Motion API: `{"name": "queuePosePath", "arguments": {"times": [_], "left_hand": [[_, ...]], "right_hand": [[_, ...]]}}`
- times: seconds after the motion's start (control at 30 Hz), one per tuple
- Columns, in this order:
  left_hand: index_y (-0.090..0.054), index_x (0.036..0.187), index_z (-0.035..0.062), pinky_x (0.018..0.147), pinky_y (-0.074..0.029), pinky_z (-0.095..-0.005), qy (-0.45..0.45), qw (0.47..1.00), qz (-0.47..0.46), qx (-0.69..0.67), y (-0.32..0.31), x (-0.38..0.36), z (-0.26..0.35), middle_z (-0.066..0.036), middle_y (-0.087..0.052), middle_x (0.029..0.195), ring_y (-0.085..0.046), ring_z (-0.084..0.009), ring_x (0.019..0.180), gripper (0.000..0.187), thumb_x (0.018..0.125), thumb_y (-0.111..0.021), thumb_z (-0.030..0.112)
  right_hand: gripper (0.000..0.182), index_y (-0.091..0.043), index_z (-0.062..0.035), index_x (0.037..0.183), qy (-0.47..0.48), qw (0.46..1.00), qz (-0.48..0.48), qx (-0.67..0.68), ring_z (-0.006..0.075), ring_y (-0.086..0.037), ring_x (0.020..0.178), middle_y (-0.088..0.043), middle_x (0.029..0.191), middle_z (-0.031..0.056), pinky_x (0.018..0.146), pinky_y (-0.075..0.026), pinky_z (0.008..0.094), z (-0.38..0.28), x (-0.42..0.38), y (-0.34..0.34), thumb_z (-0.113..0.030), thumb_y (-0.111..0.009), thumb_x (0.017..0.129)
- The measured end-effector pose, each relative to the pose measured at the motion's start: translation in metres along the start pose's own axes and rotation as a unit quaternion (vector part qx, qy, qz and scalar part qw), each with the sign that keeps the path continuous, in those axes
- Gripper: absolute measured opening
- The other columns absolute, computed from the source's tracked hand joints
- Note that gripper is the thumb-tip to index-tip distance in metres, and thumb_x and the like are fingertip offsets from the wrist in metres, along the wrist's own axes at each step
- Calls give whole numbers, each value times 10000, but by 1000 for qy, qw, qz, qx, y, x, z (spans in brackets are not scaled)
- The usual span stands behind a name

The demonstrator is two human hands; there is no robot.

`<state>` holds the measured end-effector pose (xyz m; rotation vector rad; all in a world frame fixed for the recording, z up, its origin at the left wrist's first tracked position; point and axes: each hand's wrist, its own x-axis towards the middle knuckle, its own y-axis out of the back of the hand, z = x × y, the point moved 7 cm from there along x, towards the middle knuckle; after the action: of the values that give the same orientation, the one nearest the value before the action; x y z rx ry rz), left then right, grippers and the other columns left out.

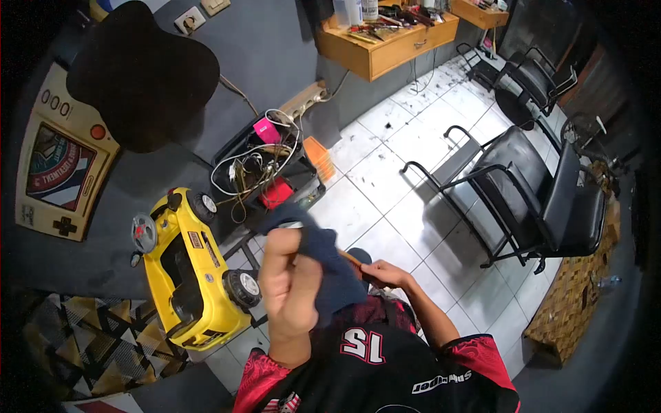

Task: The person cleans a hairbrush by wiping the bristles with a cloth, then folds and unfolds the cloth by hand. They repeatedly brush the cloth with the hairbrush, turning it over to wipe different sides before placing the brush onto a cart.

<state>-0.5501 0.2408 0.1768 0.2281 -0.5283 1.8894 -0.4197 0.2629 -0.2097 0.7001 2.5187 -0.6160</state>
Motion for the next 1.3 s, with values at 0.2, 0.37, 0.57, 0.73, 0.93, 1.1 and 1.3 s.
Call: {"name": "queuePosePath", "arguments": {"times": [0.2,0.37,0.57,0.73,0.93,1.1,1.3], "left_hand": [[-478,987,8,782,-372,-247,-1,1000,3,-10,25,6,16,-56,-537,915,-490,-118,812,159,902,-515,137],[-517,950,-17,676,-340,-176,50,998,-37,13,26,9,-5,-13,-547,868,-428,-40,729,107,909,-503,81],[-506,986,-6,587,-305,-168,104,980,-168,-1,2,5,-30,33,-466,760,-375,-20,680,92,896,-493,8],[-500,1013,-6,593,-379,-174,104,958,-267,2,-16,6,-31,-14,-541,788,-448,-31,674,114,916,-508,55],[-476,1004,-28,732,-408,-209,54,980,-124,-149,27,17,-6,-67,-580,908,-508,-81,812,120,892,-480,13],[-466,1013,-23,726,-432,-232,63,977,-117,-165,50,30,-3,-120,-595,930,-545,-114,809,138,917,-470,77],[-465,1028,28,490,-329,-236,188,951,-228,89,47,26,-73,-7,-469,620,-402,-58,561,142,947,-443,143]], "right_hand": [[743,-580,-12,596,-185,946,198,-179,163,-436,404,-457,486,52,393,-346,320,145,3,77,-746,-525,699],[722,-452,-70,511,-109,930,312,-164,138,-386,377,-408,463,9,349,-301,300,88,-24,78,-759,-479,724],[513,-368,-127,621,97,954,16,284,66,-242,407,-261,488,-52,375,-189,237,-42,-51,-2,-543,-369,920],[442,-424,-113,628,116,976,101,156,62,-245,426,-293,521,-60,386,-190,228,-71,-43,-14,-437,-469,926],[867,-653,25,693,-180,900,244,-312,344,-613,685,-618,665,199,649,-475,432,156,46,78,-816,-444,673],[792,-572,7,546,-177,871,364,-279,238,-561,481,-552,526,130,488,-455,357,124,-4,57,-751,-449,739],[567,-419,-152,623,38,902,333,274,100,-287,419,-330,528,-53,392,-225,273,-15,-23,2,-670,-379,850]]}}
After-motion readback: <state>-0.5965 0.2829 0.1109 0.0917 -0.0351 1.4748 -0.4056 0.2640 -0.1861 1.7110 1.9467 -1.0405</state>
